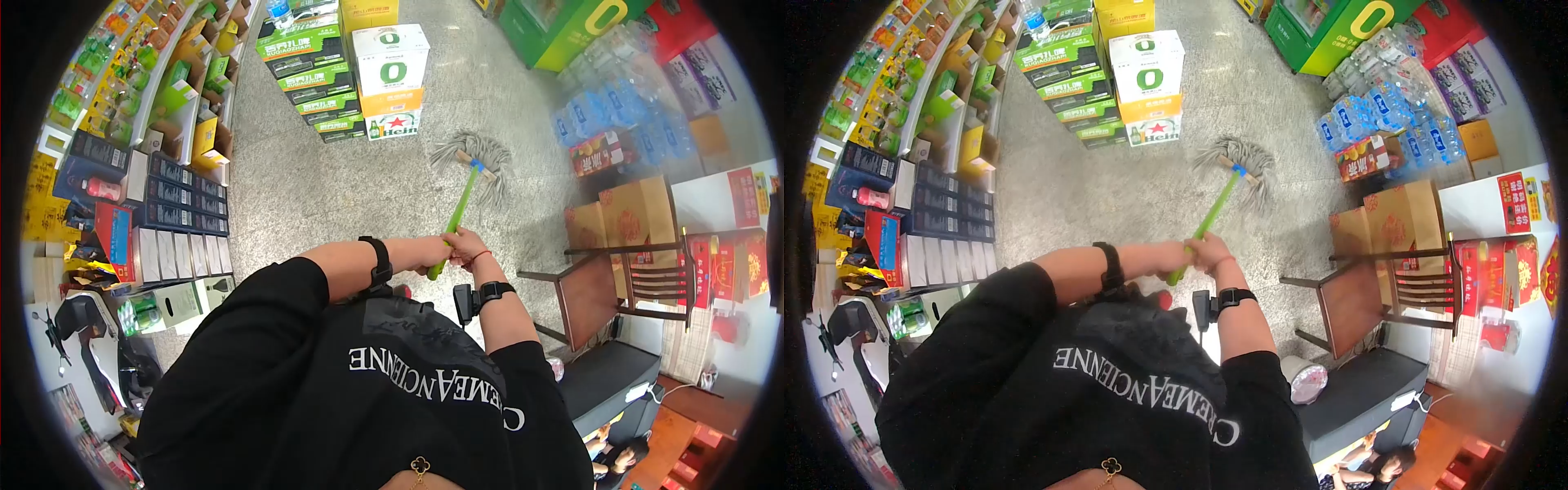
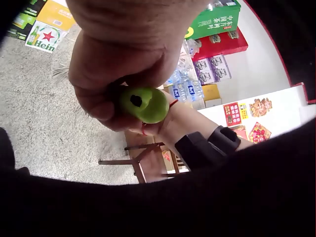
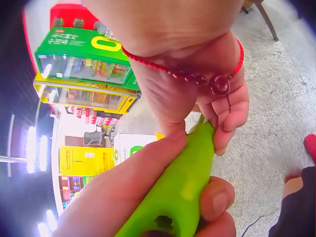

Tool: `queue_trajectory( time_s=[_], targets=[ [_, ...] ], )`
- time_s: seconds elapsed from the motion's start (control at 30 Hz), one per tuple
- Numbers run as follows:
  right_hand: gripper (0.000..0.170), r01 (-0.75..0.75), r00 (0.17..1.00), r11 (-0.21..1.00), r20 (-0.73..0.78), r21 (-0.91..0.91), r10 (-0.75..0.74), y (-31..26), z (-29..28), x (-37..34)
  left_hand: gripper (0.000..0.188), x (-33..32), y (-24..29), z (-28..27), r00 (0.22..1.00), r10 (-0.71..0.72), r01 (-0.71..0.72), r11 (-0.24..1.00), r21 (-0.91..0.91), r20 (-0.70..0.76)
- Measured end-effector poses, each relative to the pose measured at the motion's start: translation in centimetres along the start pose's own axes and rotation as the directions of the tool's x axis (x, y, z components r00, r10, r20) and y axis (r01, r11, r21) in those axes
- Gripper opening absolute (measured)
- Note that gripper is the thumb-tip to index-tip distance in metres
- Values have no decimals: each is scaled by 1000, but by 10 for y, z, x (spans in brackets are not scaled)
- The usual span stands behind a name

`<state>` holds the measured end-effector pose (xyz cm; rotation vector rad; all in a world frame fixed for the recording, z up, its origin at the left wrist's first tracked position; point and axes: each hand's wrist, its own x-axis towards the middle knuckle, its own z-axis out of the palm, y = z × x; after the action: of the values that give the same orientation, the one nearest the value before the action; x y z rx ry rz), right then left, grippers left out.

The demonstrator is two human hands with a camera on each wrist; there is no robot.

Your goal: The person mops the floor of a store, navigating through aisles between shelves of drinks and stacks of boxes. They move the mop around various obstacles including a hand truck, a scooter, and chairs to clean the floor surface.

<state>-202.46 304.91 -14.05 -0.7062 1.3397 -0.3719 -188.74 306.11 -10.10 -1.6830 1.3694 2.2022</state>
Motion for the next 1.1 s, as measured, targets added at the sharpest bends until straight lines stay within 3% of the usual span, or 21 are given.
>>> queue_trajectory(
  time_s=[0.1, 0.17, 0.3, 0.4, 0.47, 0.5, 0.6, 0.63, 0.73, 0.8, 0.83, 0.93, 1.0, 1.1],
  targets=[
    [31, -4, 1000, 1000, 5, 2, 4, -19, -27, 17, 20, 31, 20, 0, 999, 40, -42, 995, -92, -27],
    [22, -22, 999, 999, 25, -26, 22, -39, -44, 28, 20, 51, 39, -6, 999, 5, -11, 991, -131, -45],
    [20, -56, 997, 991, 55, -124, 63, -75, -89, 68, 23, 92, 81, -22, 998, -6, -2, 990, -143, -55],
    [19, -67, 994, 980, 68, -187, 81, -109, -125, 103, 25, 135, 117, -39, 992, 100, -108, 987, -118, -75],
    [18, -26, 999, 993, 45, -118, 31, -134, -155, 128, 31, 146, 165, -51, 990, 72, -94, 978, -187, -120],
    [21, 0, 1000, 1000, -13, 25, 0, -146, -164, 135, 31, 158, 184, -58, 991, 46, -68, 982, -176, -128],
    [21, 2, 999, 997, 39, 78, -5, -180, -202, 159, 31, 179, 235, -72, 989, 102, -113, 988, -109, -104],
    [23, -20, 998, 999, 65, -40, 22, -194, -218, 167, 31, 185, 257, -79, 988, 113, -124, 987, -103, -105],
    [16, 51, 999, 999, 12, -19, -51, -223, -241, 177, 30, 214, 283, -84, 993, 83, -96, 980, -174, -80],
    [14, -7, 999, 997, -31, 70, 9, -236, -254, 176, 32, 248, 289, -87, 967, 254, -254, 967, 19, 33],
    [15, 6, 1000, 998, -16, 61, -5, -239, -264, 180, 35, 251, 304, -85, 999, 45, -43, 991, -130, 13],
    [19, 19, 999, 999, 26, 26, -20, -253, -291, 193, 36, 265, 329, -86, 1000, 20, -20, 988, -153, 0],
    [35, 46, 999, 998, -5, 31, -46, -262, -308, 202, 35, 282, 343, -88, 999, 34, -31, 988, -153, 15],
    [32, 27, 1000, 999, 12, 40, -28, -276, -337, 214, 34, 292, 376, -88, 996, 86, -79, 984, -159, 39]
  ],
)
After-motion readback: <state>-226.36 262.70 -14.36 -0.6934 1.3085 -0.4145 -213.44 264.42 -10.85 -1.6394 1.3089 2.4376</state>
